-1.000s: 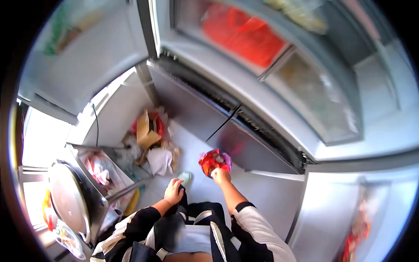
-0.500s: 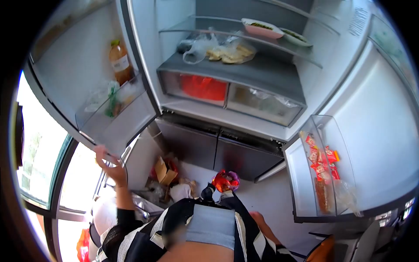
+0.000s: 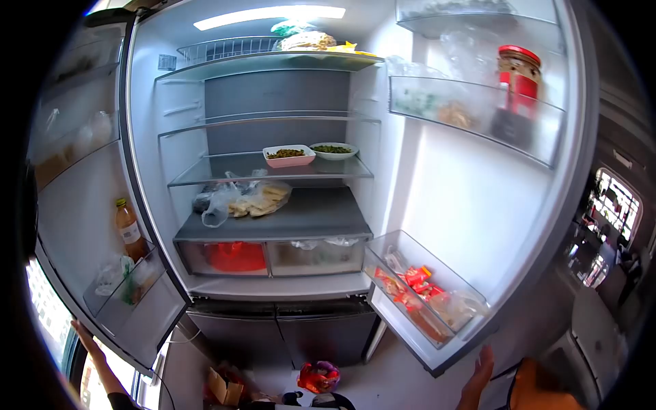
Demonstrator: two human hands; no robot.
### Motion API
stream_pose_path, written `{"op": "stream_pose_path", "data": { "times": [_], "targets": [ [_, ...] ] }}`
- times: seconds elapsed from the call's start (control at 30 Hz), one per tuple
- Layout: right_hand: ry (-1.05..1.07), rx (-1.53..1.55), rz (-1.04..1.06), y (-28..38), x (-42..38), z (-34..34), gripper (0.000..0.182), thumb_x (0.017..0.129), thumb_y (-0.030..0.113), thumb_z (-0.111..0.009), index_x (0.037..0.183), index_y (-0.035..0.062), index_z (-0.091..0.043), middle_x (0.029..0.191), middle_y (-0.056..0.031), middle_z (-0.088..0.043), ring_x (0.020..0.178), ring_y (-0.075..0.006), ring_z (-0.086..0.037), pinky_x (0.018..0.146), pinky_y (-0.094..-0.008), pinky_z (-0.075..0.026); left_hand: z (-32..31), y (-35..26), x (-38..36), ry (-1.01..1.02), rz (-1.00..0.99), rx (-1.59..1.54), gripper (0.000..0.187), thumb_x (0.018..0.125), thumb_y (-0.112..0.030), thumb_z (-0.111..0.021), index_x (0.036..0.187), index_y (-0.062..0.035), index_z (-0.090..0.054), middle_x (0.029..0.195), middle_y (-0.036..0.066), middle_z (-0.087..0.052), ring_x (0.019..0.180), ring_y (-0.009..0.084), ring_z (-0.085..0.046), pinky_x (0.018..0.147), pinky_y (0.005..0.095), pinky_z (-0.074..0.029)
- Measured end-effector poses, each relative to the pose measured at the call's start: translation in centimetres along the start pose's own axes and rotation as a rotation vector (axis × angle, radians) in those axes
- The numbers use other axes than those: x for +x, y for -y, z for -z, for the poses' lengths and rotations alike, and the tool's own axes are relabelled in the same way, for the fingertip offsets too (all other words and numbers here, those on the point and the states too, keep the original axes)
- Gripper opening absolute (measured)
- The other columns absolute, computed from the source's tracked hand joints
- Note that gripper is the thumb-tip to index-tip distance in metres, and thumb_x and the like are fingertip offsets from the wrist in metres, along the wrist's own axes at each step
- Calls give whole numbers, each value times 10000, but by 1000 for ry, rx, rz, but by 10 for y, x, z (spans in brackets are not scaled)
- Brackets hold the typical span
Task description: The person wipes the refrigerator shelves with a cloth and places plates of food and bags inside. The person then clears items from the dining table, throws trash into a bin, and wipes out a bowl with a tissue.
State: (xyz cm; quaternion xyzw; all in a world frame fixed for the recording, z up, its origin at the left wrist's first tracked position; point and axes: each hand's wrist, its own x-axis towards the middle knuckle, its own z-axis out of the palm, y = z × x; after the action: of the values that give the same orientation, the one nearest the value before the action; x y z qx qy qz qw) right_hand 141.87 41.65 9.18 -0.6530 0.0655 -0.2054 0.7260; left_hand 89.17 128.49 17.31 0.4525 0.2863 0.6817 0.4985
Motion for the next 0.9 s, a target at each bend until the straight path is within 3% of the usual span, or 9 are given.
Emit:
{"op": "stream_pose_path", "data": {
  "times": [0.1,0.27,0.37,0.5,0.57,0.67,0.77,0.83,0.9],
  "targets": [
    [275,138,210,9,36,-33,710,906,559,-224,1386,37,-200,1432,-127,-230,1327,-256,-198,1070,-394,-141,-33,12,-18,-118,10,56,741,886,-592,-275,1408,-80,-150,1445,71,-217,1315,223,-225,1062,350,-152],
    [330,150,349,2,54,-58,731,904,547,-275,1373,-8,-191,1416,-153,-232,1305,-276,-224,1059,-378,-173,-48,2,-6,29,49,154,786,853,-642,-287,1417,-120,-123,1472,47,-129,1341,212,-159,1068,348,-136],
    [319,53,342,1,57,-82,714,904,522,-313,1361,-18,-213,1386,-178,-273,1276,-291,-272,1036,-369,-215,-53,-10,-10,-73,-70,312,764,868,-628,-268,1402,-90,-178,1409,81,-277,1288,210,-261,1050,327,-182],
    [224,-168,365,-4,48,-85,692,904,488,-363,1344,-32,-241,1346,-212,-327,1237,-310,-336,1006,-356,-271,-33,39,69,-121,162,294,588,889,-515,-355,1284,-81,-395,1195,124,-493,1038,257,-520,814,387,-476],
    [346,-304,330,1,37,-80,698,904,481,-377,1338,-48,-243,1329,-235,-344,1208,-319,-378,987,-349,-303,97,24,31,-93,55,261,415,925,-297,-365,1285,-91,-380,1177,117,-500,1002,277,-542,727,389,-522],
    [271,-293,486,10,15,-49,614,904,276,-474,1354,-47,-208,1297,-249,-370,1160,-317,-424,965,-349,-330,5,14,-45,-146,-505,759,683,775,-513,-592,1228,-34,-416,1158,145,-502,964,301,-530,831,406,-436],
    [255,-373,530,32,-20,-47,622,884,223,-516,1357,-40,-208,1268,-243,-395,1127,-314,-451,955,-355,-344,-98,-47,-125,-178,-732,1287,767,725,-580,-616,1138,29,-402,1152,234,-434,1123,339,-422,919,403,-356],
    [236,-393,541,27,-36,-54,654,845,192,-589,1340,-41,-231,1232,-244,-421,1107,-329,-463,940,-376,-358,-143,-65,-157,-59,-378,983,814,719,-610,-601,1147,19,-312,1149,249,-392,1105,369,-423,937,398,-336],
    [241,-374,613,27,-54,-70,681,812,196,-636,1316,-49,-249,1226,-251,-420,1101,-341,-461,930,-388,-365,-154,-61,-173,-28,-414,946,879,721,-581,-624,1234,-14,-192,1207,259,-357,1131,370,-402,959,398,-314]
  ]
}}
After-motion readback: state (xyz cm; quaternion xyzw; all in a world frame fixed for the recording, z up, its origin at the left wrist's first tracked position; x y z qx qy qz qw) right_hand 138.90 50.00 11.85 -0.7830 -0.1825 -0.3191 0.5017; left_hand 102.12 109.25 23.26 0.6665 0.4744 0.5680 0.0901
